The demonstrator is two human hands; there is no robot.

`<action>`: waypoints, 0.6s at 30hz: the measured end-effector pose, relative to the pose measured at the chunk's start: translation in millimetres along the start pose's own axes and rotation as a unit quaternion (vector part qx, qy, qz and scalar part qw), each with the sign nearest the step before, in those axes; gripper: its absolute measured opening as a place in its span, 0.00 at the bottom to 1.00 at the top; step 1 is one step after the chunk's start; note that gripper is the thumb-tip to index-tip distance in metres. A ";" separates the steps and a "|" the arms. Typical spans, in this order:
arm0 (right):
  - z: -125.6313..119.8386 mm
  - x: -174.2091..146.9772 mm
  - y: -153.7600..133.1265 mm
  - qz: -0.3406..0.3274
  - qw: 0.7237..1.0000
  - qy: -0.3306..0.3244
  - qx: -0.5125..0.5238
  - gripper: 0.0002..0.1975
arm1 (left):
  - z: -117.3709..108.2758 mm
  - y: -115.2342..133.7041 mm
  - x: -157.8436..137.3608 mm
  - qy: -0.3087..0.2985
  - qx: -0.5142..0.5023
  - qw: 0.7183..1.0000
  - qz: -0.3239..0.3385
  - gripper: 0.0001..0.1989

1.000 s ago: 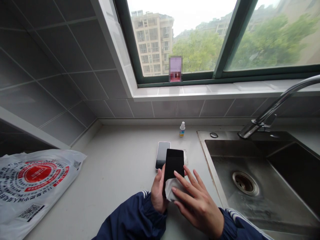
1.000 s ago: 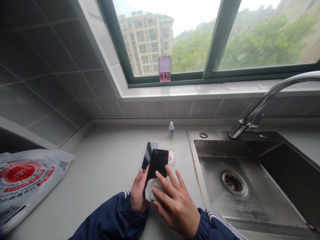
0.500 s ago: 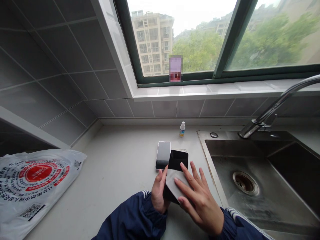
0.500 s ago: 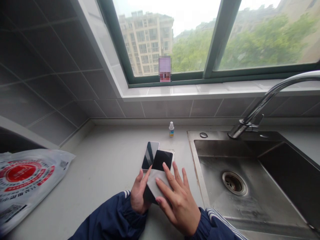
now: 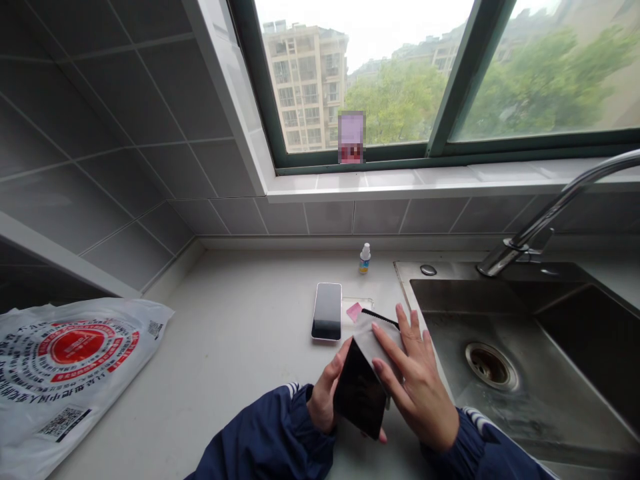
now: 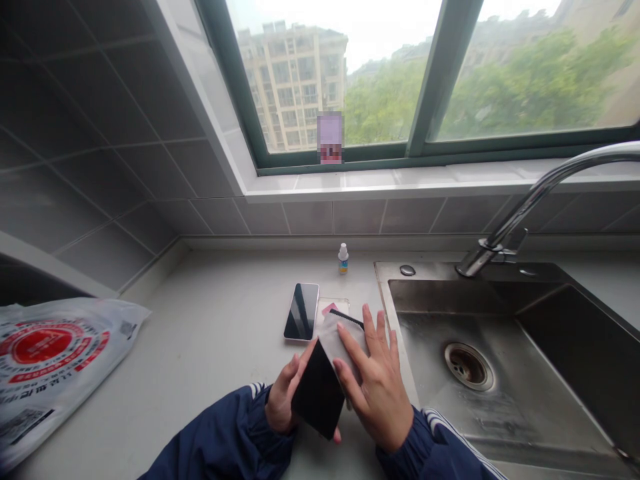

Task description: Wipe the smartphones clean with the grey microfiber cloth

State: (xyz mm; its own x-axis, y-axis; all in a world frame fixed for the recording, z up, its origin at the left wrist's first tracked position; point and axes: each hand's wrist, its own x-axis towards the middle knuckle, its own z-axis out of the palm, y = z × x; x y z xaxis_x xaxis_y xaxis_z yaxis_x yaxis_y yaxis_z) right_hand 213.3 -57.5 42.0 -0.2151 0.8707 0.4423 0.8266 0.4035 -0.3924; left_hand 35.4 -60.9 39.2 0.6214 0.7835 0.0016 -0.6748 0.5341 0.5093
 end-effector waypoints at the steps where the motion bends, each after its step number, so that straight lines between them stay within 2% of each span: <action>1: -0.8 0.7 0.9 0.010 1.000 0.004 0.001 0.24 | -0.2 -0.1 -0.4 -0.009 0.017 1.000 0.001 0.35; 4: -4.2 1.9 1.1 0.044 0.999 0.011 0.001 0.24 | 0.0 -1.1 -1.7 -0.027 0.083 0.996 0.007 0.35; 8: -7.3 2.4 0.5 0.071 0.997 0.022 0.001 0.24 | 5.3 -0.8 -3.7 -0.017 0.159 0.987 0.010 0.34; 18: -5.3 2.1 0.4 0.049 0.998 0.032 0.023 0.24 | 18.7 7.6 -9.2 0.000 0.234 0.971 -0.051 0.38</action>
State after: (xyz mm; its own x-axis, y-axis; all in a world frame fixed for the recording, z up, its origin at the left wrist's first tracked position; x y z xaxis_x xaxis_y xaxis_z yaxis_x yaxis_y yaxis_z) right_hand 215.9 -57.1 47.1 -0.0988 0.8878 0.4494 0.8170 0.3302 -0.4727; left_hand 32.0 -69.9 59.2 0.6760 0.7336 -0.0696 -0.3550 0.4070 0.8416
